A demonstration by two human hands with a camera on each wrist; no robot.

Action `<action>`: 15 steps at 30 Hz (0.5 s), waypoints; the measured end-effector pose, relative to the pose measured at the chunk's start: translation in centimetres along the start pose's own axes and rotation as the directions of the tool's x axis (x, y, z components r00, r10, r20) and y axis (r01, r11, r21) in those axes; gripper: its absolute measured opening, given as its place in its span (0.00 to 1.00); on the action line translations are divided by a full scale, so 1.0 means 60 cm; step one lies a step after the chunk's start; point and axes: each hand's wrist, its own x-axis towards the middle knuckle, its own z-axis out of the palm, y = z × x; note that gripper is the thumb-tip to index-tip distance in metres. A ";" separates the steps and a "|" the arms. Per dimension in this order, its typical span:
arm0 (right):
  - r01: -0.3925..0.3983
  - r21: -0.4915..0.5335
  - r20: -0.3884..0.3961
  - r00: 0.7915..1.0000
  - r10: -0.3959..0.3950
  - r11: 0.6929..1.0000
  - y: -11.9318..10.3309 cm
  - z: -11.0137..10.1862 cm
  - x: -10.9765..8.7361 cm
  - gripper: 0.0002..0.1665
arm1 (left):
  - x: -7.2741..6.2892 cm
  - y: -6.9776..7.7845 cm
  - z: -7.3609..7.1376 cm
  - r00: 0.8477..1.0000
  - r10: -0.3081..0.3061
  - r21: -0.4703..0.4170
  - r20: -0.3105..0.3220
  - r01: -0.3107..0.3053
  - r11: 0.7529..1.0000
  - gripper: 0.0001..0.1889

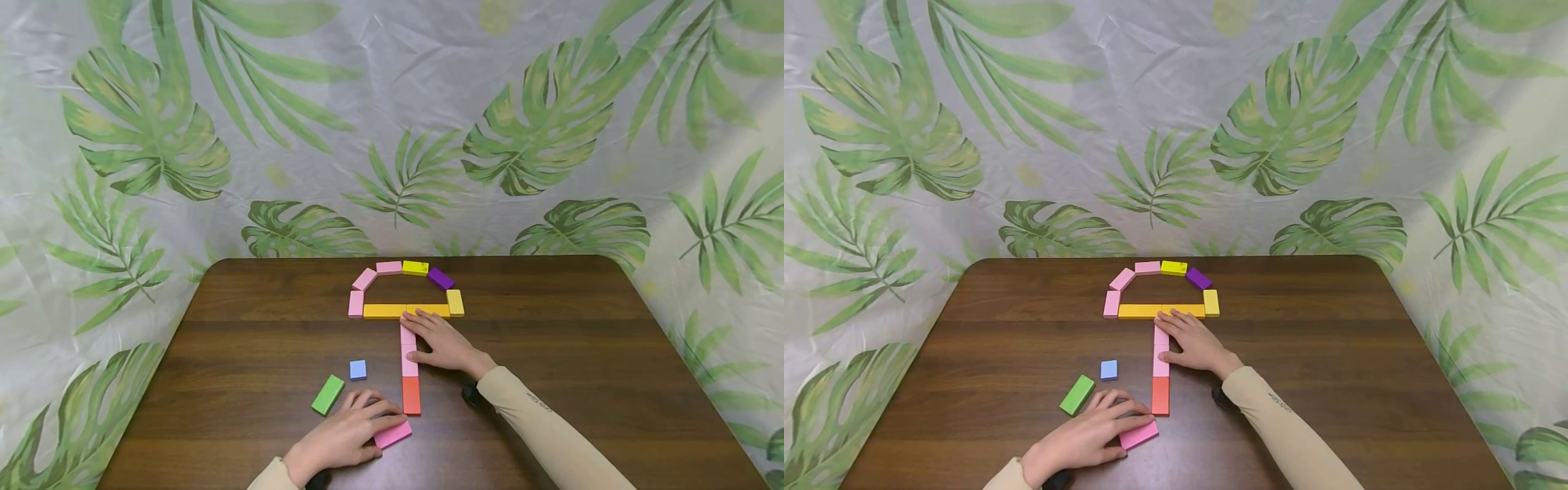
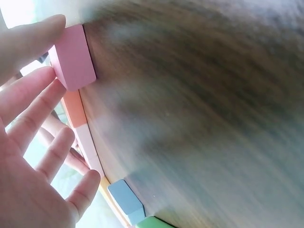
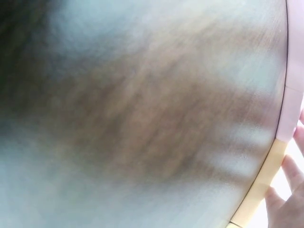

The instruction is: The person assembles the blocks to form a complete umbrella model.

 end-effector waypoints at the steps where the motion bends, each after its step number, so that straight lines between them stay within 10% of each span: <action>1: 0.000 0.001 0.001 1.000 0.000 1.000 0.000 0.000 0.000 0.44 | 0.000 0.000 0.000 1.000 -0.001 0.000 -0.001 0.001 1.000 0.29; 15: -0.009 -0.006 0.006 1.000 0.009 1.000 0.002 0.002 0.001 0.44 | -0.002 0.003 -0.002 1.000 -0.027 -0.016 0.013 0.027 1.000 0.28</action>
